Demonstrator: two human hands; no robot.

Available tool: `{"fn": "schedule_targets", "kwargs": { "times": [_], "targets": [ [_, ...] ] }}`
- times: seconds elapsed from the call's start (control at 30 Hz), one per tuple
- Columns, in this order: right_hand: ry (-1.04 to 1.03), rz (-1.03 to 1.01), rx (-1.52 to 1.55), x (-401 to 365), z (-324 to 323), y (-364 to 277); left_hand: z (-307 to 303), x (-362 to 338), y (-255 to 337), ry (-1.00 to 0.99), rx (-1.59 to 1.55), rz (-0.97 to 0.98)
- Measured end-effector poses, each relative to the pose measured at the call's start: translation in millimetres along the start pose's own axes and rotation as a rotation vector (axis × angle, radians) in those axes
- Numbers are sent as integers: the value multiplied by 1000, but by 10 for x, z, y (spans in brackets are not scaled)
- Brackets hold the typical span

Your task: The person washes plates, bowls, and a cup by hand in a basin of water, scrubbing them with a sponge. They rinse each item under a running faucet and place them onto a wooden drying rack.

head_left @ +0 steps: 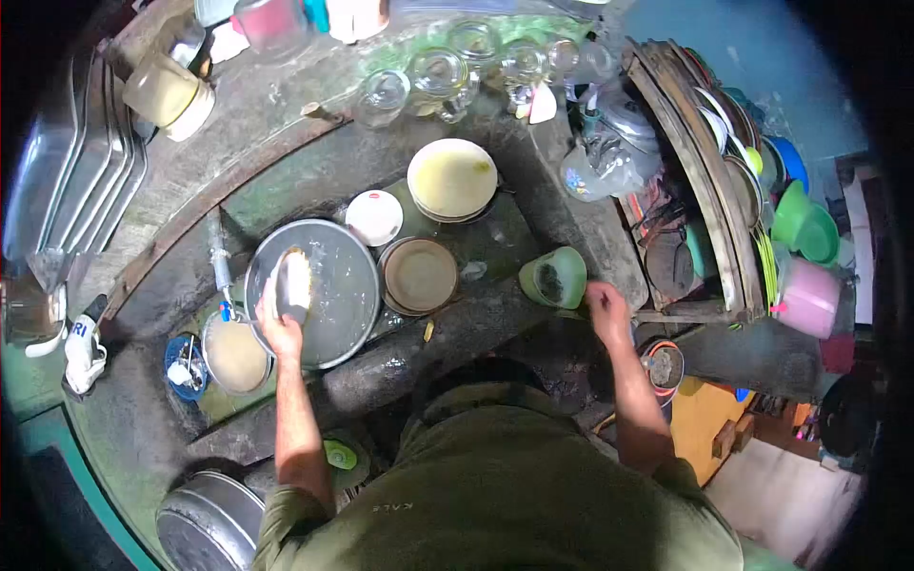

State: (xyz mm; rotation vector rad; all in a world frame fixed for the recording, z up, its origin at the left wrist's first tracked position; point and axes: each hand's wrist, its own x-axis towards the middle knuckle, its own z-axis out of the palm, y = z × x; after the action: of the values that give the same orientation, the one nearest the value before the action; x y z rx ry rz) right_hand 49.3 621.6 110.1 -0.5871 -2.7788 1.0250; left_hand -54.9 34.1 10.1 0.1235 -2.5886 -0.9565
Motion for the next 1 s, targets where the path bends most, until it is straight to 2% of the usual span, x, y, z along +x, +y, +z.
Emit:
{"fn": "schedule_targets", "kwargs": {
  "times": [0.03,0.07,0.1,0.13,0.17,0.23,0.27,0.3,0.37,0.4,0.43,0.47,0.53,0.57,0.6,0.63,0.7,0.77,0.8,0.83,0.87,0.9,0.93,0.97,1.0],
  "targets": [
    [-81,-2,-56,160,113,-77,-7,-14,18,-2,123,102],
    [-160,-12,-112,286,218,-138,-100,-11,271,-73,75,137],
    [-262,-2,-219,417,362,-208,-17,-22,136,-94,163,294],
    [-368,4,-325,526,492,-192,-69,-43,402,-118,214,289],
    [-376,-16,-309,615,602,-125,-113,-78,673,-143,269,276],
    [-622,70,-499,801,998,205,-6,-156,698,-13,185,293],
    [-469,-64,-523,789,1221,504,-9,-190,832,58,130,217],
    [-556,-36,-554,862,1360,655,13,-249,996,129,74,144],
    [-648,-147,-646,916,1495,799,87,-372,1173,318,-42,-76],
    [-647,-217,-650,904,1579,922,182,-421,1147,399,-431,-300],
    [-591,-18,-537,845,1482,760,186,-396,1384,474,-831,-517],
    [-550,-66,-518,772,1348,603,127,-436,1616,450,-1120,-677],
    [-514,-115,-459,709,1156,433,181,-599,1647,461,-1180,-771],
    [-516,-120,-417,724,1024,310,244,-656,1554,455,-1127,-886],
    [-479,-116,-290,713,859,196,190,-699,1825,445,-1200,-827],
    [-381,-121,-259,668,644,5,253,-774,1736,407,-1142,-826],
    [-245,-129,-22,697,491,63,301,-819,1857,410,-1134,-738],
    [-139,-91,228,852,617,337,280,-751,2164,288,-1180,-649],
    [-217,-51,446,844,582,236,301,-739,2234,208,-1117,-583],
    [-232,-99,591,708,448,-84,323,-748,2299,127,-1052,-516],
    [-331,-57,690,584,383,-388,357,-749,2392,92,-1083,-581],
    [-395,-149,833,500,503,-557,363,-729,2534,32,-1203,-628],
    [-592,-12,927,308,351,-1021,381,-718,2635,-21,-1252,-651],
    [-462,-342,827,278,613,-1161,394,-706,2745,-71,-1304,-673],
    [-591,-240,754,192,650,-1431,334,-691,2965,-97,-1341,-679]
  ]
}}
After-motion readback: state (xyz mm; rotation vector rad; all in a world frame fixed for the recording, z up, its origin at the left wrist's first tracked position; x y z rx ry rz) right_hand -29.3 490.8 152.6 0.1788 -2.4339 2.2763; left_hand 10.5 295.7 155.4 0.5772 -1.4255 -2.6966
